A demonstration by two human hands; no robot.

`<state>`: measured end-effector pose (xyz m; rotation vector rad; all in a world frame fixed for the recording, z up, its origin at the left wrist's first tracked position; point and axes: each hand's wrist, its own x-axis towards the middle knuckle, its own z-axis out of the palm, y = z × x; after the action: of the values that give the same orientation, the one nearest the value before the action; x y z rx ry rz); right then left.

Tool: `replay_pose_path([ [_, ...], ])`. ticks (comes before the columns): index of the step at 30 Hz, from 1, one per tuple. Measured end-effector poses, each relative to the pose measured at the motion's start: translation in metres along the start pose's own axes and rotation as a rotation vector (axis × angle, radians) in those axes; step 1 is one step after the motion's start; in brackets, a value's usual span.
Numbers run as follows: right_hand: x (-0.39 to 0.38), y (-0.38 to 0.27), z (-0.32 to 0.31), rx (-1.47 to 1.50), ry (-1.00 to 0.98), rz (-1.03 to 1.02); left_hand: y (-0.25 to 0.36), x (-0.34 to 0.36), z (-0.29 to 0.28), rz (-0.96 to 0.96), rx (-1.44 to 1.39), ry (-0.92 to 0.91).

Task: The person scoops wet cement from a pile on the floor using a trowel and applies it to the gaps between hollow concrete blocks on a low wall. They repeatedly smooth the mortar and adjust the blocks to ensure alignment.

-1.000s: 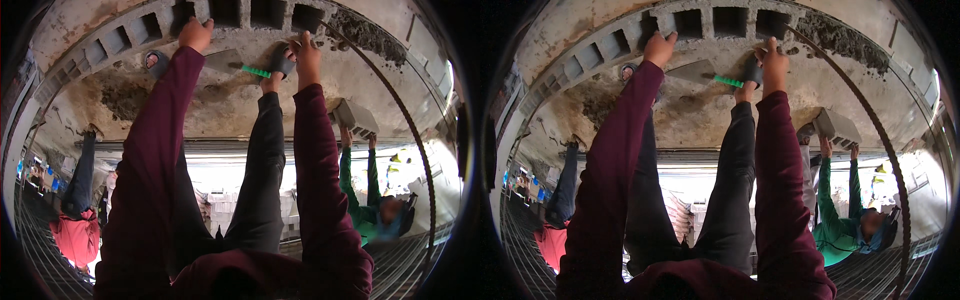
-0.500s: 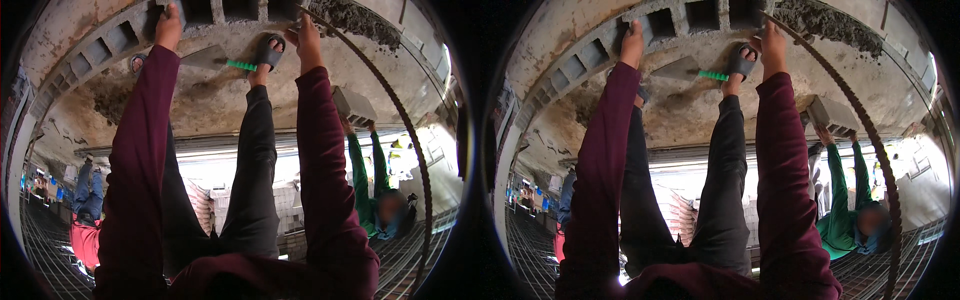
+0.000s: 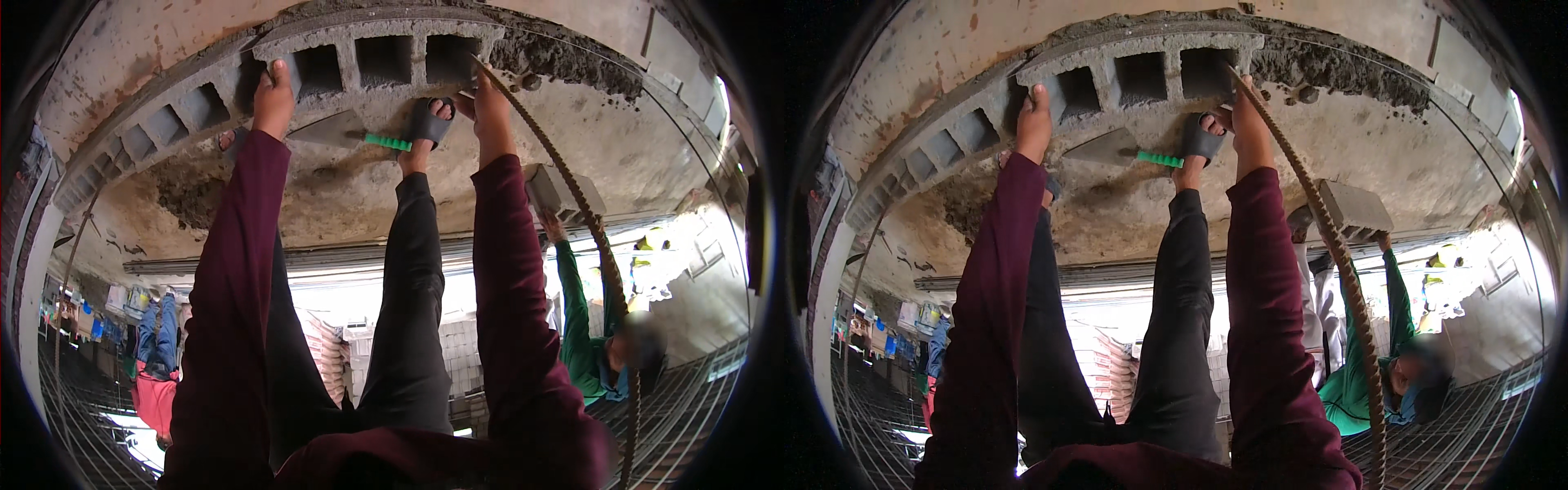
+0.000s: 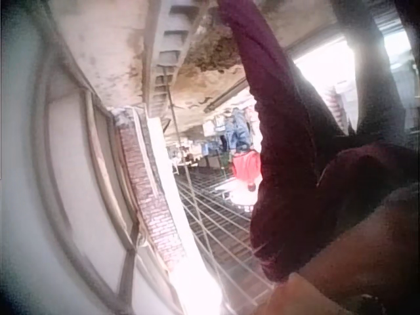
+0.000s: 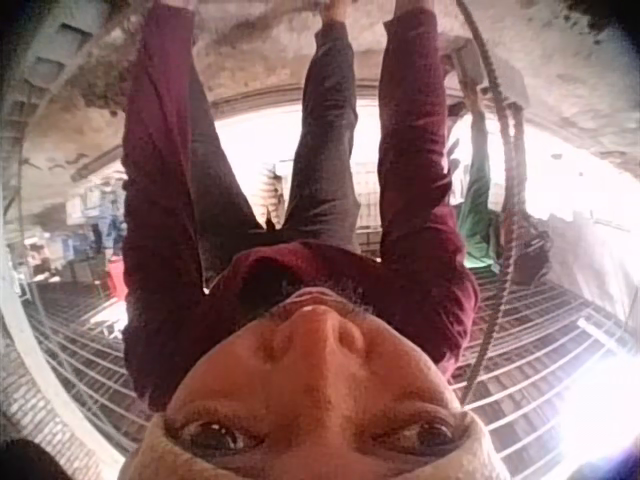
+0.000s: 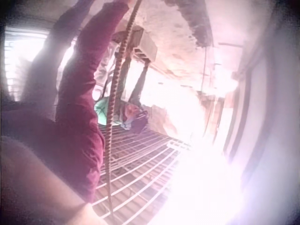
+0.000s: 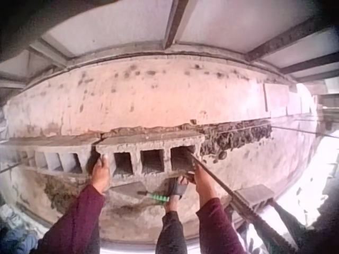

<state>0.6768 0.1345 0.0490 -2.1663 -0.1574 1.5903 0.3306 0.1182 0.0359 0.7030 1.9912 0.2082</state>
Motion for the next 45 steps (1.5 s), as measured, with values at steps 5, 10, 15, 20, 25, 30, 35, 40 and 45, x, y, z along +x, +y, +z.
replay_pose_path([
  [5,0.002,-0.003,-0.001,-0.032,0.014,0.052,-0.011,0.009,-0.001,0.014,0.002,-0.042],
  [10,0.001,-0.003,-0.003,-0.034,-0.016,0.053,-0.002,0.005,-0.004,0.018,0.025,-0.065],
  [15,-0.003,-0.009,0.001,-0.04,-0.018,0.081,-0.016,0.012,-0.001,0.03,0.032,-0.034],
  [20,-0.009,-0.011,0.002,-0.076,-0.036,0.051,-0.003,0.007,-0.006,0.041,0.036,-0.093],
  [25,0.008,0.0,-0.013,-0.078,-0.011,0.032,-0.014,0.017,0.01,0.2,0.015,-0.08],
  [30,0.004,-0.008,0.004,-0.137,-0.071,0.032,-0.062,0.06,0.008,0.186,0.112,-0.053],
  [35,0.014,-0.004,-0.006,-0.205,-0.077,0.047,-0.039,0.049,0.012,0.146,0.173,-0.019],
  [40,0.0,-0.013,-0.002,-0.327,-0.07,0.035,-0.033,0.05,0.015,0.122,0.225,0.029],
  [45,0.018,-0.012,-0.003,-0.47,0.007,-0.044,-0.023,0.056,0.013,0.133,0.295,0.045],
])
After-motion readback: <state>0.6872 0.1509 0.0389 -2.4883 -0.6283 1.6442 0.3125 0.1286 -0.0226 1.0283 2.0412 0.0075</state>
